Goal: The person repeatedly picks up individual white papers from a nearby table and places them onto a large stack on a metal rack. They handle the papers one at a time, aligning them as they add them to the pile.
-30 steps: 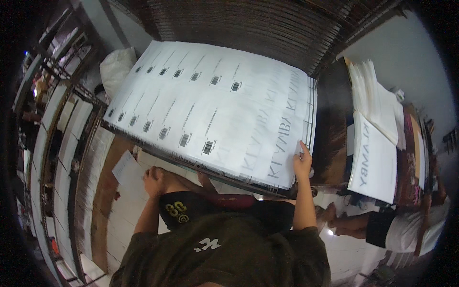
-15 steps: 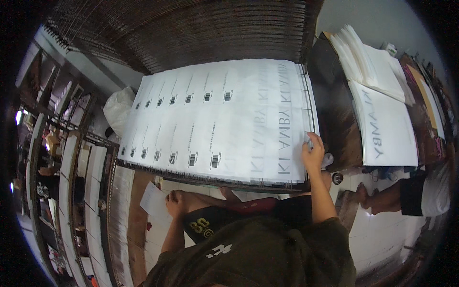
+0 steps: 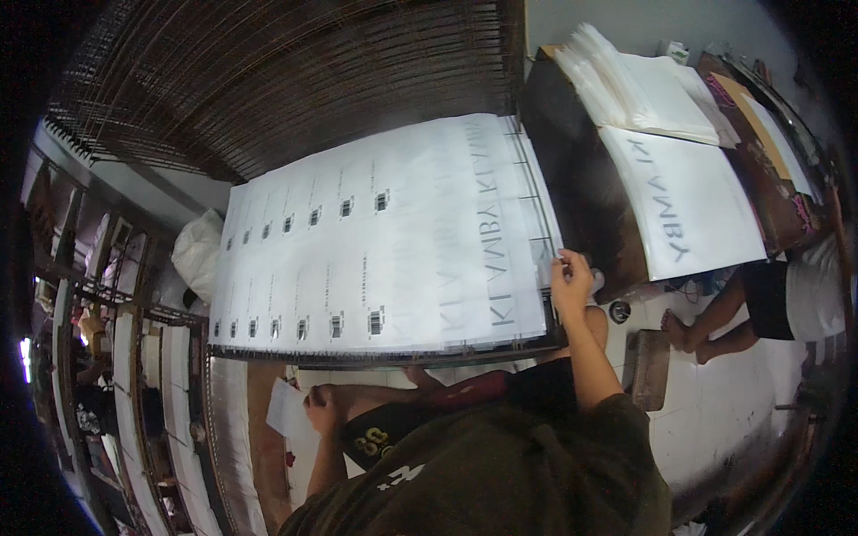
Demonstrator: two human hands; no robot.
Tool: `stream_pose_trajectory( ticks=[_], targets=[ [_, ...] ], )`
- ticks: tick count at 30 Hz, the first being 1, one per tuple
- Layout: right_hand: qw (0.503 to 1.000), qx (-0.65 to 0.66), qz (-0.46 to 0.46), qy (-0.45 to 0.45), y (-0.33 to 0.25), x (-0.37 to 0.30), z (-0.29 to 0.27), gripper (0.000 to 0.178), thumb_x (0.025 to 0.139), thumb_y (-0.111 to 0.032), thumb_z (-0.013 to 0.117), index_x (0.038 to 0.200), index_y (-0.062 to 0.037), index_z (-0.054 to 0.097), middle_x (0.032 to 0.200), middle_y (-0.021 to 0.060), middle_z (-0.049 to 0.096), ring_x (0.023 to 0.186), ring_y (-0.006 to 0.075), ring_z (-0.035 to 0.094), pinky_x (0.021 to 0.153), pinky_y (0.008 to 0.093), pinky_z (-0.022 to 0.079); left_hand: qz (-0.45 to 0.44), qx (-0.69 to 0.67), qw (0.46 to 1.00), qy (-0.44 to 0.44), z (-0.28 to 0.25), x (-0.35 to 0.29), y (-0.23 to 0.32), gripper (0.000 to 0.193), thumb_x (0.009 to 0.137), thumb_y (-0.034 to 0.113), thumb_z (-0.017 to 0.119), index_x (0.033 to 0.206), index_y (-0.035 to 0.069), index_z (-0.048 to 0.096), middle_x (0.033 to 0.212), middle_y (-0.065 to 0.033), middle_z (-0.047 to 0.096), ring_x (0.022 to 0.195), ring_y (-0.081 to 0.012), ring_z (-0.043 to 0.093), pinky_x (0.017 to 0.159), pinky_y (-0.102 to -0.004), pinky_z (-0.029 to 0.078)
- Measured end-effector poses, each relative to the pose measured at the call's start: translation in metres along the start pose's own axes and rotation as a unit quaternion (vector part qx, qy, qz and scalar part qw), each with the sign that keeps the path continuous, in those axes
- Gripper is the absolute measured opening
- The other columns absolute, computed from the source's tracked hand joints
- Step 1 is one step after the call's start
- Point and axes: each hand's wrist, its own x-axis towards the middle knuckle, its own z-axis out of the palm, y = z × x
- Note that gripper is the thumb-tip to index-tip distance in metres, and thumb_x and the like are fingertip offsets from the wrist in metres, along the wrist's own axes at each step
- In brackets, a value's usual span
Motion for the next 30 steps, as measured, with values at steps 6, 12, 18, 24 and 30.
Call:
stream_pose_trajectory(
  ticks=[6, 12, 18, 24, 30],
  targets=[
    [1.000, -0.017, -0.004, 0.001, -0.013, 0.001, -0.003, 0.019, 0.080, -0.005, 0.065, 0.100, -0.0026, 0.066, 0.081, 0.0098, 0.062, 0.065, 0.0156, 0.058, 0.058, 0.0292, 0.046, 0.007, -0.011, 1.000, -0.006, 0.002, -0.001, 0.002, 0.056, 0.078, 0.034, 0.064, 0.130, 0.016, 0.055, 0.134, -0.0173, 0.047, 0.120, -0.0391, 0.048, 0.096, -0.0492, 0.043],
    [0.999, 0.011, -0.050, -0.009, -0.048, -0.006, -0.007, 0.027, 0.079, -0.002, 0.065, 0.107, -0.0022, 0.065, 0.075, 0.0074, 0.061, 0.060, 0.0129, 0.056, 0.054, 0.0266, 0.044, 0.005, -0.014, 1.000, -0.008, 0.010, 0.002, -0.013, 0.058, 0.079, 0.036, 0.062, 0.133, 0.015, 0.054, 0.137, -0.0182, 0.045, 0.122, -0.0397, 0.046, 0.096, -0.0501, 0.043],
    [0.982, 0.095, -0.155, 0.050, -0.102, 0.031, -0.045, 0.042, 0.078, -0.004, 0.070, 0.118, -0.0025, 0.059, 0.088, 0.0041, 0.061, 0.070, 0.0101, 0.055, 0.055, 0.0211, 0.040, -0.010, 0.009, 1.000, -0.020, 0.005, 0.001, -0.002, 0.059, 0.080, 0.036, 0.061, 0.134, 0.017, 0.052, 0.138, -0.0168, 0.044, 0.122, -0.0400, 0.047, 0.095, -0.0512, 0.044],
    [0.898, 0.327, 0.011, 0.296, -0.101, 0.132, -0.145, 0.063, 0.092, -0.032, 0.055, 0.145, -0.0117, 0.028, 0.126, 0.0123, 0.047, 0.103, 0.0226, 0.056, 0.073, 0.0360, 0.051, 0.011, 0.006, 1.000, -0.020, 0.012, 0.009, -0.015, 0.058, 0.079, 0.037, 0.062, 0.134, 0.018, 0.052, 0.137, -0.0176, 0.045, 0.120, -0.0417, 0.047, 0.094, -0.0516, 0.044],
    [0.758, 0.553, 0.105, 0.330, -0.073, 0.185, -0.236, 0.109, 0.078, -0.075, 0.053, 0.152, -0.0131, 0.000, 0.151, 0.0194, 0.023, 0.135, 0.0382, 0.034, 0.108, 0.0579, 0.030, 0.154, 0.038, 0.987, 0.036, 0.050, 0.034, -0.082, 0.060, 0.079, 0.042, 0.064, 0.133, 0.018, 0.052, 0.136, -0.0197, 0.045, 0.120, -0.0428, 0.047, 0.095, -0.0518, 0.043]
  ],
)
